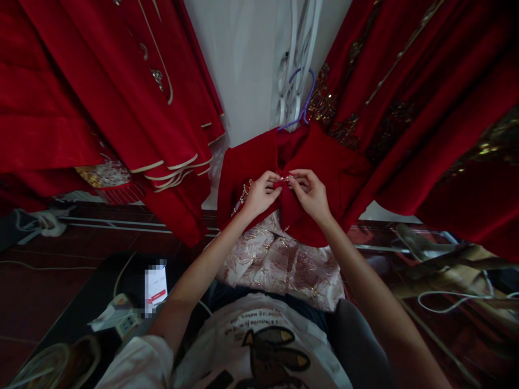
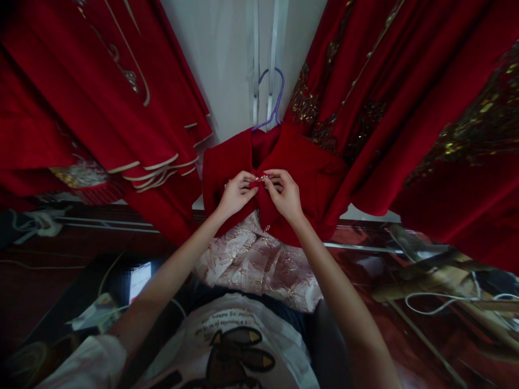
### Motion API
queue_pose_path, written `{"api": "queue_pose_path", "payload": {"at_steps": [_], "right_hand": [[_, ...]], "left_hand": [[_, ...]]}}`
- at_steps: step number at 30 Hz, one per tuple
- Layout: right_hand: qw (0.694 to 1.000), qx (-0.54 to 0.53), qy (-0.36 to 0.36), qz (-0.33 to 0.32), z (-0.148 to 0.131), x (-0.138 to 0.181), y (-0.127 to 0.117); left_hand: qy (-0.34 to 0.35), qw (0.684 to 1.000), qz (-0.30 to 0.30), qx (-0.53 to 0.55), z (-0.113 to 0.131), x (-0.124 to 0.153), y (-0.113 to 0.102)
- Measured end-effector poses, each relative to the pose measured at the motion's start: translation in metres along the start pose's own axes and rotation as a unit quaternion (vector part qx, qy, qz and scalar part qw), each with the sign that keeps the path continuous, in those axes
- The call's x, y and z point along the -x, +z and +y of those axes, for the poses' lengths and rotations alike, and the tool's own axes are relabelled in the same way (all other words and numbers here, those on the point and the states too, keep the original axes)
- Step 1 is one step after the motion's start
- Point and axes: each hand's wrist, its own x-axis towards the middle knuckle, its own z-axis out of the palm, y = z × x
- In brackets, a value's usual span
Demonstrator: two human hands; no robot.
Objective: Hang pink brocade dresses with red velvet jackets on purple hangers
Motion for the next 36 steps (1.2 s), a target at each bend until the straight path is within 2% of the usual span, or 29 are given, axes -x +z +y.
{"api": "queue_pose_path", "payload": {"at_steps": [6,9,16,30,33,36], "right_hand": [[0.999,0.006,0.005,0.032,-0.002,-0.003,0.001],[0.999,0.015,-0.003,0.051,-0.006,-0.005,0.002],[0.997,0.031,-0.014,0.064,-0.012,-0.004,-0.001],[0.997,-0.054,0.047,0.003,-0.009,-0.012,-0.007],[0.999,-0.036,0.025,-0.009,-0.008,-0.008,-0.004],[0.998,0.044,-0.033,-0.011,-0.011,0.007,0.004]], "left_hand": [[0.111,0.978,-0.046,-0.173,0.02,-0.003,-0.006],[0.14,0.966,-0.054,-0.21,0.028,-0.008,-0.007],[0.128,0.959,-0.054,-0.245,0.035,-0.019,-0.008],[0.156,0.949,-0.092,-0.257,0.037,-0.02,-0.013],[0.161,0.947,-0.094,-0.263,0.035,-0.019,-0.01],[0.111,0.974,-0.074,-0.182,0.025,-0.011,-0.004]]}}
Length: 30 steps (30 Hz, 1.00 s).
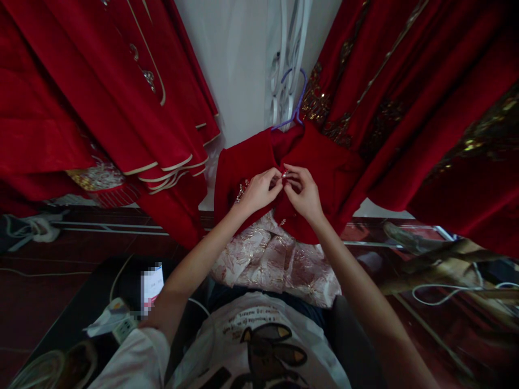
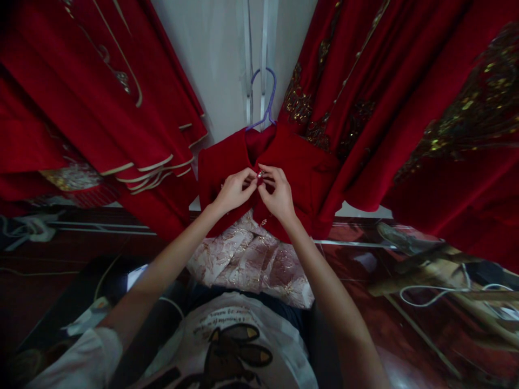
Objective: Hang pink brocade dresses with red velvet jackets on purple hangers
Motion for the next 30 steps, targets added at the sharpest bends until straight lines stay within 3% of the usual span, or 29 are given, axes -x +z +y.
{"api": "queue_pose_path", "payload": {"at_steps": [4,7,9,12,16,19,21,24,30], "right_hand": [[0.989,0.132,-0.046,-0.05,-0.007,0.027,0.004],[0.98,0.181,-0.044,-0.074,-0.005,0.035,-0.016],[0.975,0.213,-0.018,-0.054,-0.004,0.033,-0.041],[0.962,0.255,0.084,-0.04,-0.014,0.024,-0.079],[0.971,0.177,0.138,-0.086,-0.05,0.014,-0.098],[0.984,0.074,0.119,-0.112,-0.07,0.011,-0.079],[0.986,0.037,0.106,-0.127,-0.068,0.011,-0.055],[0.985,0.031,0.114,-0.128,-0.042,0.012,-0.016],[0.99,0.012,0.134,-0.043,0.005,0.011,0.044]], "left_hand": [[-0.098,0.969,0.004,0.226,-0.002,0.022,0.009],[-0.141,0.946,0.038,0.289,-0.003,0.043,0.002],[-0.159,0.947,0.112,0.254,-0.009,0.054,-0.007],[-0.18,0.949,0.224,0.132,-0.03,0.066,-0.02],[-0.198,0.953,0.224,0.058,-0.056,0.075,-0.021],[-0.194,0.956,0.212,0.053,-0.063,0.075,-0.013],[-0.184,0.956,0.225,0.04,-0.063,0.072,-0.007],[-0.178,0.951,0.249,0.033,-0.064,0.067,-0.002],[-0.192,0.93,0.273,0.152,-0.06,0.06,-0.003]]}}
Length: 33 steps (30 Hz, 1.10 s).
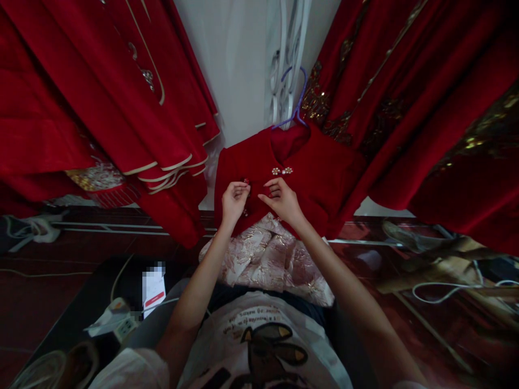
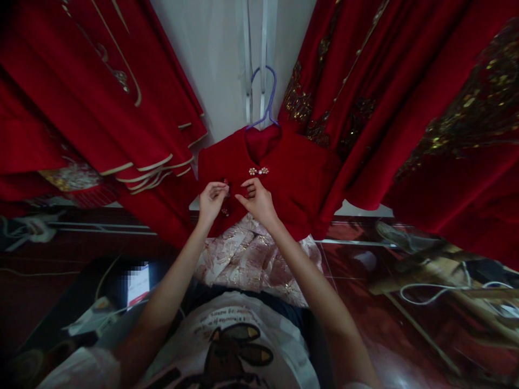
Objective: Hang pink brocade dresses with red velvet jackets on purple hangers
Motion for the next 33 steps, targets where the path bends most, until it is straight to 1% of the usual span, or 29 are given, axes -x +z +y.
{"api": "queue_pose_path", "payload": {"at_steps": [4,8,16,25,30,33], "right_hand": [[0.999,-0.025,0.001,0.022,0.007,-0.003,0.022],[0.999,-0.045,-0.014,0.022,0.012,-0.003,0.032],[0.998,-0.031,-0.033,0.042,0.019,-0.002,0.032],[0.998,-0.011,-0.011,0.069,0.014,0.001,0.038],[0.995,-0.017,-0.022,0.094,0.012,0.002,0.042],[0.994,-0.013,-0.037,0.099,0.012,0.002,0.043]], "left_hand": [[-0.033,0.998,-0.026,0.053,0.004,0.0,0.004],[-0.039,0.997,-0.034,0.062,0.006,0.002,0.006],[-0.033,0.997,-0.06,0.022,0.014,0.008,0.0],[0.0,0.998,-0.054,-0.033,0.01,0.009,-0.004],[0.004,0.994,-0.058,-0.089,0.014,0.006,-0.006],[-0.006,0.994,-0.055,-0.094,0.015,0.004,-0.006]]}}
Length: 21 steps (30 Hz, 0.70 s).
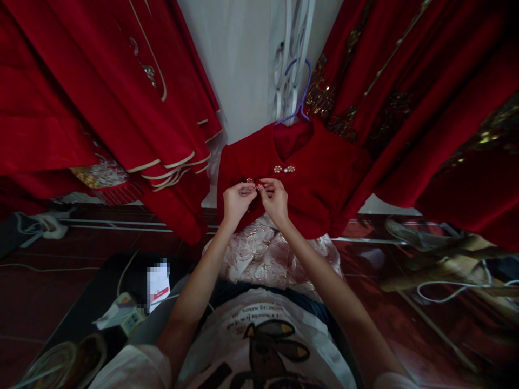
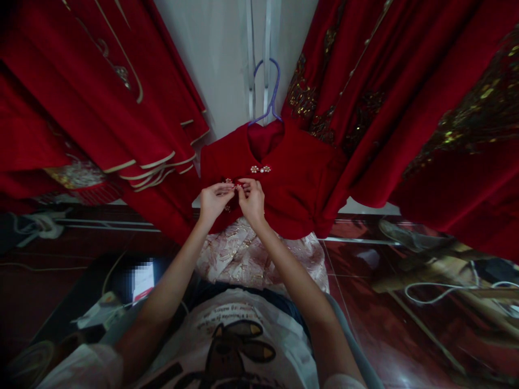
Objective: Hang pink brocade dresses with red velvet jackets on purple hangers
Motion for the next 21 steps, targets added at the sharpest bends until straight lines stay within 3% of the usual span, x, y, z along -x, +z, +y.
{"api": "queue_pose_path", "payload": {"at_steps": [16,21], "right_hand": [[0.999,0.035,-0.013,0.0,-0.003,-0.001,0.002],[0.996,0.024,-0.005,-0.09,-0.005,-0.006,-0.02]], "left_hand": [[-0.002,0.997,-0.066,0.03,-0.008,-0.021,-0.008],[0.007,0.995,-0.079,0.054,-0.016,-0.008,-0.012]]}}
